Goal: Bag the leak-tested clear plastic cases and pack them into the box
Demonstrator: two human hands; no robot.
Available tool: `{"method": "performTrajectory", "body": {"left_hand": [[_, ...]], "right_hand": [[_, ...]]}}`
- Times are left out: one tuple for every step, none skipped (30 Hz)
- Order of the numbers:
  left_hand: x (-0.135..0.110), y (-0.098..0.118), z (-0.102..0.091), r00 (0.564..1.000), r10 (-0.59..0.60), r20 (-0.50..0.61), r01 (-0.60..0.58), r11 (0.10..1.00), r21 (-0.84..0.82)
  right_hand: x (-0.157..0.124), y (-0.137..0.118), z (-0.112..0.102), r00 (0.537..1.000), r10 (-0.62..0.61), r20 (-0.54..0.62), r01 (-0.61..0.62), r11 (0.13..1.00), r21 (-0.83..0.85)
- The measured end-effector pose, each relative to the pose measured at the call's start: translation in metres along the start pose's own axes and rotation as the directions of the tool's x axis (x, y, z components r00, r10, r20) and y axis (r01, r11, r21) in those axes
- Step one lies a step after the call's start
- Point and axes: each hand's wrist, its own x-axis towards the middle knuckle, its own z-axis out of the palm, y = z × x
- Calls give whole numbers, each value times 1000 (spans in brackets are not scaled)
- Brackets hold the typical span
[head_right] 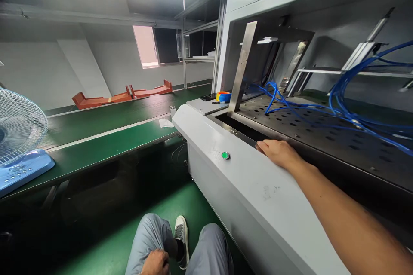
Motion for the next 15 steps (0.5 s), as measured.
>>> {"method": "performTrajectory", "body": {"left_hand": [[0, 0, 0, 1000, 7, -8, -7, 1000, 9], [-1, 1, -1, 1000, 16, -19, -16, 1000, 22], [-1, 1, -1, 999, 26, -29, -25, 999, 34], [-1, 1, -2, 999, 30, -35, -29, 999, 39], [-1, 1, -2, 999, 35, -40, -33, 999, 41], [-2, 1, -2, 998, 38, -45, -36, 999, 40], [-2, 1, -3, 998, 39, -50, -37, 999, 39], [-2, 2, -3, 998, 39, -55, -37, 999, 37], [-2, 2, -3, 998, 37, -60, -34, 999, 37], [-2, 2, -2, 997, 34, -65, -32, 999, 37], [-2, 2, -2, 997, 32, -68, -30, 999, 36], [-2, 1, -2, 997, 32, -71, -29, 999, 36], [-1, 1, -1, 997, 33, -73, -31, 999, 35], [-1, 0, -1, 997, 35, -74, -33, 999, 35], [0, 0, 0, 996, 38, -75, -35, 999, 34]], "right_hand": [[0, 0, 0, 1000, 4, -4, -4, 1000, -4], [0, 0, 0, 1000, 8, -5, -8, 1000, -4], [0, 0, 0, 1000, 9, -5, -9, 1000, -1], [1, 0, 0, 1000, 8, -3, -8, 1000, 4], [1, 0, 0, 1000, 8, -1, -8, 1000, 5], [1, 1, 1, 1000, 8, -1, -8, 1000, 5], [1, 1, 1, 1000, 7, 0, -7, 1000, 5], [1, 1, 1, 1000, 9, 1, -9, 1000, 5], [1, 1, 1, 1000, 10, 1, -10, 1000, 8], [1, 2, 1, 1000, 8, 1, -8, 1000, 13], [2, 2, 2, 1000, 5, 0, -5, 1000, 20], [2, 3, 2, 1000, 1, 0, -1, 1000, 25], [3, 3, 2, 1000, -3, 0, 3, 1000, 27], [3, 3, 3, 1000, -2, 0, 2, 1000, 26], [4, 3, 3, 1000, -1, 1, 1, 1000, 24]]}}
